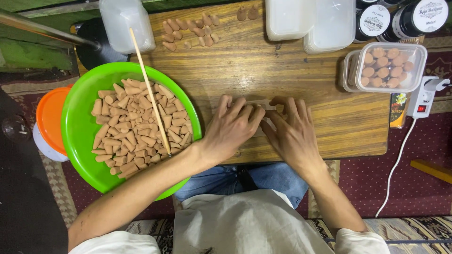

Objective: The person sorts incense cones from a green bowl into a small clear plastic container using a thin wooden stick and their hands.

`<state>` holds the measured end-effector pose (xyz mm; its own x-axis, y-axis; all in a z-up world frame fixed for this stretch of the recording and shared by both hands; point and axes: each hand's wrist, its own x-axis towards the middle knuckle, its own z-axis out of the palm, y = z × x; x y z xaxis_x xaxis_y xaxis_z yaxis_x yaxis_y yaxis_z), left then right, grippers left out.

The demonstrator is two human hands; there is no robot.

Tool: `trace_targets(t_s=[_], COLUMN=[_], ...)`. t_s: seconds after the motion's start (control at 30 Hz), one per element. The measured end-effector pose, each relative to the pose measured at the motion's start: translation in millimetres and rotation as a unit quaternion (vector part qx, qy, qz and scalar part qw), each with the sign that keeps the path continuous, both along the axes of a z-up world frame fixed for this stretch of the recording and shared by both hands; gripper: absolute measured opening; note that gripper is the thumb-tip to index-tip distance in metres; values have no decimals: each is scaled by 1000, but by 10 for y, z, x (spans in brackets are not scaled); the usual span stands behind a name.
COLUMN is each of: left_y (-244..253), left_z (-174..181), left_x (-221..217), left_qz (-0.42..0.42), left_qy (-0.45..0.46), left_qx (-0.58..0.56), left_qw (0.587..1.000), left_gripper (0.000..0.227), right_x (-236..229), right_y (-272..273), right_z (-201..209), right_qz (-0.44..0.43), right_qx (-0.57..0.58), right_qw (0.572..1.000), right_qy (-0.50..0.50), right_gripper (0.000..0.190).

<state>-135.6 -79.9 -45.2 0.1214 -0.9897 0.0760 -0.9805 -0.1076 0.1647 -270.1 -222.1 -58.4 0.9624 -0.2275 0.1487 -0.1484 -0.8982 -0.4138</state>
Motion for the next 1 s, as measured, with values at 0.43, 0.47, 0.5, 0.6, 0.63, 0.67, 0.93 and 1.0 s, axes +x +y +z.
trace_targets(t_s=[0.43,0.47,0.5,0.6,0.63,0.67,0.93,1.0], left_y=[-22,-30,-33,-18,-18,-19,-72,-71], left_z=[-89,-73,-57,-131,-122,-112,-293,-282], left_x=[-15,-9,-13,-23,-17,-11,-41,-38], left_qz=[-2,6,14,40,39,48,70,65], left_qy=[24,27,32,26,27,12,-75,-89], left_qx=[-3,7,17,-6,-6,-8,10,-8], left_qw=[1000,1000,999,999,999,999,995,994], left_gripper=[70,70,70,69,69,71,71,73], right_x=[-31,-23,-21,-12,-2,8,66,68], right_y=[14,15,19,-6,2,9,8,14], right_z=[-119,-137,-155,-144,-123,-101,-88,-67], right_qz=[-54,-57,-60,-59,-59,-59,-61,-64], right_qx=[-45,-48,-50,-52,-52,-49,-56,-43], right_qw=[992,990,988,987,987,987,982,982], right_qy=[108,121,134,138,139,140,169,170], right_gripper=[20,21,21,21,21,21,18,20])
